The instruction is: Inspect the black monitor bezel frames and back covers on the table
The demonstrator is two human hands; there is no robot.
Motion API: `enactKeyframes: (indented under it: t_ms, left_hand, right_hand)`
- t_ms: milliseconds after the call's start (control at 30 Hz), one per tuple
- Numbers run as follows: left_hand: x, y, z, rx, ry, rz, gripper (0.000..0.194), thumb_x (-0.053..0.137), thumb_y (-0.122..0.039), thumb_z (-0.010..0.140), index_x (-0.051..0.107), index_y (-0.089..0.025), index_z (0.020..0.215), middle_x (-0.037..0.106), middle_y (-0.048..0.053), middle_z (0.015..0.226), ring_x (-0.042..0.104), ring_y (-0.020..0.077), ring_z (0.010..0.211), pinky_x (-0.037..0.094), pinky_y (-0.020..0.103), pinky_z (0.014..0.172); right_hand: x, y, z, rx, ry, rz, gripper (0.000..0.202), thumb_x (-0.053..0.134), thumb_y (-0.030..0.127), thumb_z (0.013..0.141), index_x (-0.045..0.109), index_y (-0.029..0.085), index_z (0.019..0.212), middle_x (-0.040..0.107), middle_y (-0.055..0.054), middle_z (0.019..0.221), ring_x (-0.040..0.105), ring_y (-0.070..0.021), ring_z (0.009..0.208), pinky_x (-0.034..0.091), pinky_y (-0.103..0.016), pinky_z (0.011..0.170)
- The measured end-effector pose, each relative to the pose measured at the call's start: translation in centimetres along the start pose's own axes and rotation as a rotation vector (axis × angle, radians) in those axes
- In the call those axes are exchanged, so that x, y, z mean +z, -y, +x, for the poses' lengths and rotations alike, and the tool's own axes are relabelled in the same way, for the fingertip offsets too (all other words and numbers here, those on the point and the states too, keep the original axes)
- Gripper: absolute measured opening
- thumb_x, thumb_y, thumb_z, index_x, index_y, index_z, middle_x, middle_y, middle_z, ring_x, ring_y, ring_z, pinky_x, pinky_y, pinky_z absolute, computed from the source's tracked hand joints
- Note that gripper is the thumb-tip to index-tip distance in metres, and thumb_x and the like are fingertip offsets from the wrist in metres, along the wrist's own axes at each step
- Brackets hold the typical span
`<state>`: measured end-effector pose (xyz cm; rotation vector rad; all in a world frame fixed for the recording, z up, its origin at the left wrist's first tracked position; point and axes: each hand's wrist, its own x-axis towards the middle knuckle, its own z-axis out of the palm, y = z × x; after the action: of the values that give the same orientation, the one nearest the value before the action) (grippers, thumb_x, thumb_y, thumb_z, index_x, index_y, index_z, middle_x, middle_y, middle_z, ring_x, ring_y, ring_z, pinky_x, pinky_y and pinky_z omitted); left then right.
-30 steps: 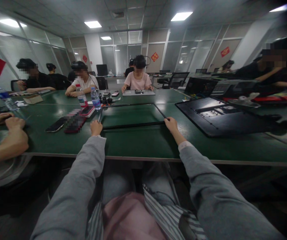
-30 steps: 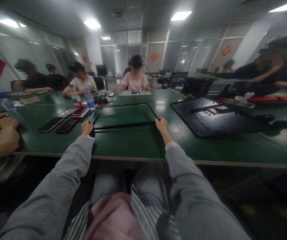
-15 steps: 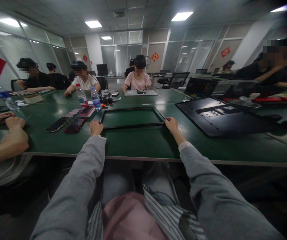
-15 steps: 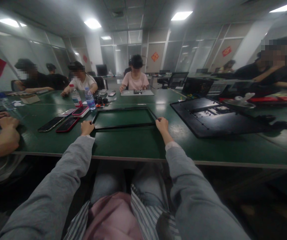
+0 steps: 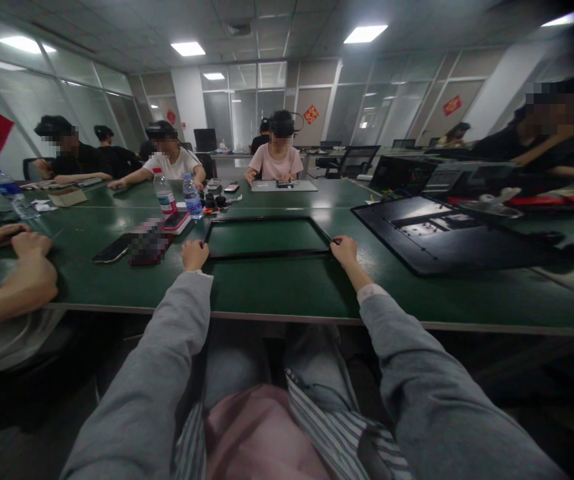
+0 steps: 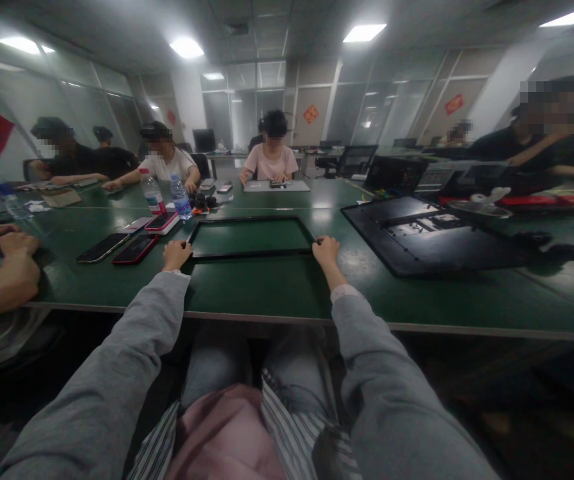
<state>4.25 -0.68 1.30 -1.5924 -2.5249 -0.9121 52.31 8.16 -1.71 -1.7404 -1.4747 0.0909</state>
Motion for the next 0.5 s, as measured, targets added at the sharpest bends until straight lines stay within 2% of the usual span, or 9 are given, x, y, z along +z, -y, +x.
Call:
enactKeyframes:
  t_ms: [100, 233, 300, 400, 500]
  left_hand:
    - [-0.4, -0.2, 0.0, 0.015, -0.068, -0.044, 0.039, 0.047, -0.038, 0.099, 0.073, -0.021, 0.123, 0.064, 0.019, 0.131, 0.057, 0.0354, 0.124, 0.046, 0.051, 0.101]
    - [-1.1, -0.4, -0.2, 0.04, -0.095, -0.047, 0.048, 0.042, -0.053, 0.101, 0.079, -0.023, 0.093, 0.071, 0.015, 0.116, 0.058, 0.0345, 0.119, 0.045, 0.05, 0.102]
    - [-1.2, -0.5, -0.4, 0.061, -0.085, -0.061, 0.054, 0.037, -0.053, 0.103, 0.079, -0.023, 0.087, 0.072, 0.015, 0.115, 0.057, 0.0346, 0.119, 0.044, 0.051, 0.103]
    - [-0.9, -0.6, -0.6, 0.102, -0.066, -0.089, 0.048, 0.039, -0.05, 0.103, 0.08, -0.025, 0.1, 0.07, 0.013, 0.125, 0.053, 0.0353, 0.125, 0.041, 0.054, 0.105]
    - [-0.5, -0.7, -0.8, 0.178, 0.025, -0.108, 0.04, 0.05, -0.054, 0.099, 0.078, -0.029, 0.113, 0.066, 0.011, 0.133, 0.046, 0.0362, 0.133, 0.039, 0.057, 0.107]
  right_hand:
    - [-0.2, 0.3, -0.1, -0.011, -0.03, 0.023, 0.027, 0.053, 0.028, 0.082, 0.072, 0.014, 0.096, 0.071, -0.014, 0.093, 0.063, -0.0302, 0.104, 0.043, -0.05, 0.104]
    - [-1.0, 0.7, -0.1, 0.015, -0.081, 0.064, 0.028, 0.055, 0.039, 0.089, 0.069, 0.016, 0.092, 0.071, -0.016, 0.095, 0.062, -0.0299, 0.099, 0.044, -0.047, 0.099]
    - [-1.8, 0.9, -0.1, 0.056, -0.14, 0.094, 0.028, 0.054, 0.041, 0.092, 0.068, 0.016, 0.093, 0.07, -0.016, 0.096, 0.062, -0.0296, 0.098, 0.045, -0.046, 0.096]
    - [-3.4, 0.9, 0.1, 0.099, -0.263, 0.094, 0.032, 0.05, 0.044, 0.096, 0.066, 0.017, 0.098, 0.069, -0.016, 0.1, 0.061, -0.0303, 0.101, 0.044, -0.046, 0.096]
    - [-5.1, 0.1, 0.6, 0.122, -0.351, 0.047, 0.038, 0.045, 0.047, 0.099, 0.068, 0.017, 0.097, 0.07, -0.018, 0.099, 0.061, -0.0308, 0.1, 0.044, -0.045, 0.094]
